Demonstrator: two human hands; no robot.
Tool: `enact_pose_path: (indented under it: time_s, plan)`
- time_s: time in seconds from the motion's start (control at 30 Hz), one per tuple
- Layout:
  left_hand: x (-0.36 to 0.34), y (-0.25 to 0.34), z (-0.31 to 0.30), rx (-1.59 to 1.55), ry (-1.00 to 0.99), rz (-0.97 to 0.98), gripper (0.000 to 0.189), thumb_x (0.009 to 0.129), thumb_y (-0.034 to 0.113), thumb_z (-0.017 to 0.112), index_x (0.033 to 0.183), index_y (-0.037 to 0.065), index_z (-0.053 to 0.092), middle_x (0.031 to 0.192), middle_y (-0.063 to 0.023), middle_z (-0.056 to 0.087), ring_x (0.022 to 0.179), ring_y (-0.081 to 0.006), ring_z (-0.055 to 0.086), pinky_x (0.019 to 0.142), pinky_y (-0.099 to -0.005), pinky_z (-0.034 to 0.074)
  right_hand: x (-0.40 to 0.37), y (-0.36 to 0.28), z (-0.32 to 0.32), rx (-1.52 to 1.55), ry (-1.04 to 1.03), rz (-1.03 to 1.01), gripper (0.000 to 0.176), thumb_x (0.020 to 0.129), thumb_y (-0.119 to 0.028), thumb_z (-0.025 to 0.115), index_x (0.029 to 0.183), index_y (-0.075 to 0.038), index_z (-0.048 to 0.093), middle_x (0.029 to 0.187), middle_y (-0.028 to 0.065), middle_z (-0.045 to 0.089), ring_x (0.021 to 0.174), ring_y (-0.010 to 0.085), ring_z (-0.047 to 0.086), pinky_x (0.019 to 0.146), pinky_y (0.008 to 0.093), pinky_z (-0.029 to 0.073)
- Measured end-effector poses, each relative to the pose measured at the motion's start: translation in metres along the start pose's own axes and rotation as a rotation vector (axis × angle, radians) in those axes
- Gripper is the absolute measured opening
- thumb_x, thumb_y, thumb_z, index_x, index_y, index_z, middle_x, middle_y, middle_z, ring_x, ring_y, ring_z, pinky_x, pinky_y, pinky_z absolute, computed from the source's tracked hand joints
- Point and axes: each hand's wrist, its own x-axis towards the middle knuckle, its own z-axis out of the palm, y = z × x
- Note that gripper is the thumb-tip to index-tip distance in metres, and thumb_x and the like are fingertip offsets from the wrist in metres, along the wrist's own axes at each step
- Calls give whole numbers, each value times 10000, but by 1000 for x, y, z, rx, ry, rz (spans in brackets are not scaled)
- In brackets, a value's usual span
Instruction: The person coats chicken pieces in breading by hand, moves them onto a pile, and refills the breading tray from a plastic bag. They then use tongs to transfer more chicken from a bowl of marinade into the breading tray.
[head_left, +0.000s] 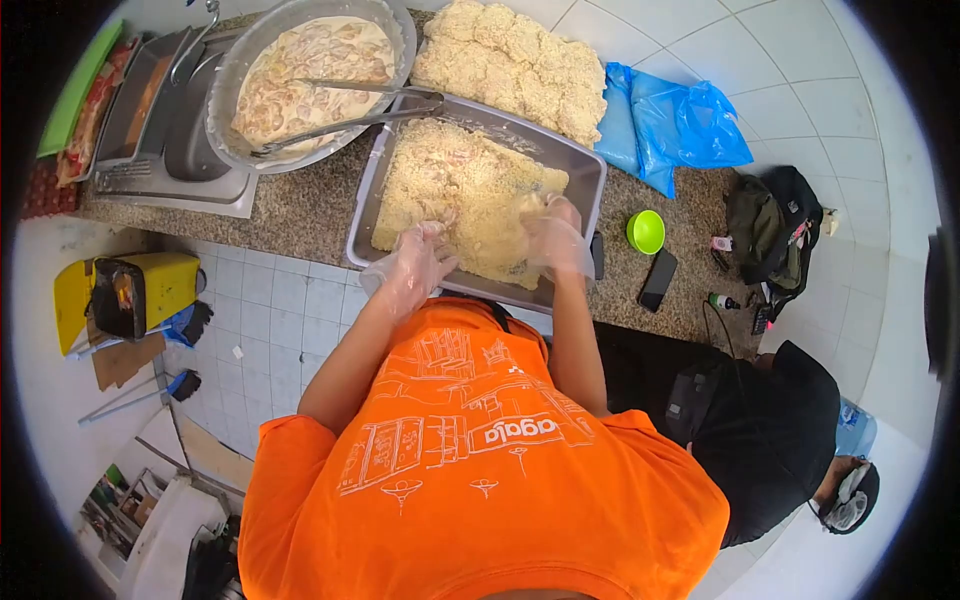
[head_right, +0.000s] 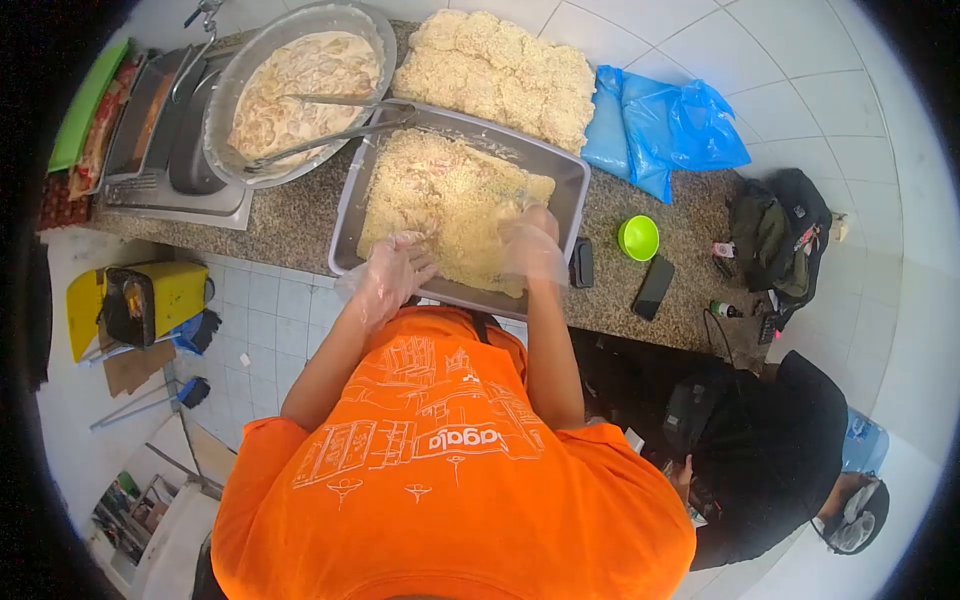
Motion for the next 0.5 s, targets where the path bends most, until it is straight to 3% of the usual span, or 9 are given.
enact_pose_path:
  time_s: [0.07,0.1,0.17,0.3,0.37,0.4,0.47,0.5]
  plan:
    - [-2,0,0,-5,-9,23,646,898,282,388,1394,-87,203,1482,-310,128,1385,-434,165,1128,-489,216,9,13,8,274,65,-19,332,869,-268,589,1080,-13,553,921,117,626,872,211,615,754,309,480]
    - [-4,2,4,-1,-13,24,646,898,282,388,1394,-87,203,1482,-310,128,1385,-434,165,1128,-489,216,-4,-1,4,277,69,-20,332,869,-268,589,1080,-13,553,921,117,626,872,211,615,754,309,480]
    - [-12,5,10,-9,14,47,605,898,276,396,1356,-92,252,1458,-297,198,1370,-414,211,1128,-469,223,-34,-31,12,-739,139,-563,357,823,-175,556,1131,2,520,1109,189,578,1075,259,561,880,343,465]
    - [6,-10,-10,-9,55,54,591,896,275,397,1337,-100,277,1442,-276,253,1375,-388,224,1134,-452,215,-26,-48,55,-472,129,-610,284,760,-39,537,1028,48,571,1066,214,610,1022,333,584,889,400,469]
    - [13,-9,-13,20,68,85,580,895,264,398,1356,-70,287,1433,-242,307,1374,-363,244,1144,-445,189,-25,-54,57,-732,-58,-781,376,773,-36,513,1134,70,511,1112,236,580,1077,345,552,934,396,437]
    - [14,-7,-15,28,65,86,580,895,264,398,1356,-70,287,1433,-242,307,1374,-363,244,1144,-445,189,-26,-32,64,-728,-50,-778,376,773,-36,513,1134,70,511,1112,236,580,1077,345,552,934,396,437]
    - [14,-8,-16,105,37,67,521,899,249,396,1339,-24,333,1433,-206,335,1359,-349,276,1143,-466,168,-32,40,79,-629,-53,-992,367,782,-71,498,1140,1,533,1183,209,556,1188,325,489,949,392,440]
    - [10,-2,-8,105,34,62,521,899,249,396,1339,-24,333,1433,-206,335,1359,-349,276,1143,-466,168,-40,26,57,-631,-53,-986,367,782,-71,498,1140,1,533,1183,209,556,1188,325,489,949,392,440]
